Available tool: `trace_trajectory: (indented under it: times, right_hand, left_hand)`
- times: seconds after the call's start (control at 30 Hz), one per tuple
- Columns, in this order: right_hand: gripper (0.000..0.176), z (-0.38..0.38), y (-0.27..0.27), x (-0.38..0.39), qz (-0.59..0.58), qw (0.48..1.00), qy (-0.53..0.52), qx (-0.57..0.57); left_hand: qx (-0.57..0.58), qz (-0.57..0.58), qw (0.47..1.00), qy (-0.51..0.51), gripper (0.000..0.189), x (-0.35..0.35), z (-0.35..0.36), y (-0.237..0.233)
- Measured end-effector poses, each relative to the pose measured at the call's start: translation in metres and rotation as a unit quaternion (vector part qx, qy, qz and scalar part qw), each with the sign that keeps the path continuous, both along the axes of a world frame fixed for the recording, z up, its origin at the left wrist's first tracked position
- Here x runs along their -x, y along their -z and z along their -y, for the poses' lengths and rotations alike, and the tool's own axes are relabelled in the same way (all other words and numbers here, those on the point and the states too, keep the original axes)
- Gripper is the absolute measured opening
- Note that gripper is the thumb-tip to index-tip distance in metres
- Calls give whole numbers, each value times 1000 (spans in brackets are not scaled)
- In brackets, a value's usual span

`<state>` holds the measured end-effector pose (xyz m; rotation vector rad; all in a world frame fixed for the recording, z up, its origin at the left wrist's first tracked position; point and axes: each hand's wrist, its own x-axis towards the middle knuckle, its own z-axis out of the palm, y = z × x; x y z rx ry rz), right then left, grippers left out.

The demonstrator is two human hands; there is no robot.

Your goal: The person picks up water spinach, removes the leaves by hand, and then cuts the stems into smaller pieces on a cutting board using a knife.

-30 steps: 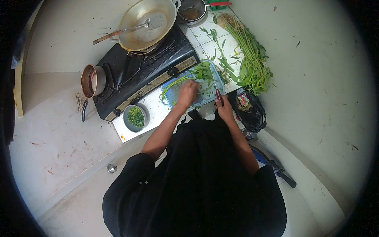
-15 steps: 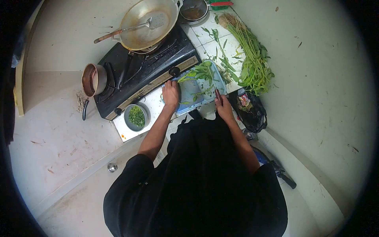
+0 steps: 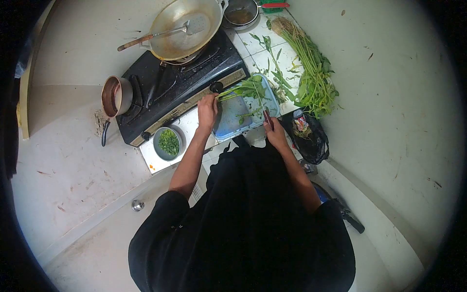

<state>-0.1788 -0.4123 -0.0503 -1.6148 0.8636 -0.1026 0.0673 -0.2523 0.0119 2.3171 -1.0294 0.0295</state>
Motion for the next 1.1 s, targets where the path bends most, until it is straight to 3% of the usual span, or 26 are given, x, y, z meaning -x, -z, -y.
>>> trace_trajectory:
  times: [0.3, 0.5, 0.63, 0.73, 0.9, 1.0, 1.1]
  right_hand:
    - [23, -8, -18, -3, 20, 998, -49, -40]
    - [26, -11, -34, 2, -24, 992, -101, -75]
    - [29, -8, -16, 17, -22, 993, -112, 10]
    - [31, -5, -23, 23, -86, 990, -111, 2]
    - [34, 0, -35, 32, -157, 979, -115, 52]
    - [34, 3, -20, 43, -145, 980, -106, 83]
    - [31, 6, -30, 46, -157, 980, -64, 101]
  left_hand:
    - [91, -77, 992, 35, 28, -6, -1, -22]
    - [122, -49, 991, 17, 22, -19, -5, -50]
    - [81, -109, 991, -1, 27, -31, -14, -66]
    - [24, -246, 969, 21, 36, -31, -19, -77]
    - [-18, -289, 953, 83, 35, -12, -24, -18]
    - [-35, -205, 973, 99, 26, 11, -23, 20]
    - [-95, -162, 979, 79, 22, 25, -21, 27]
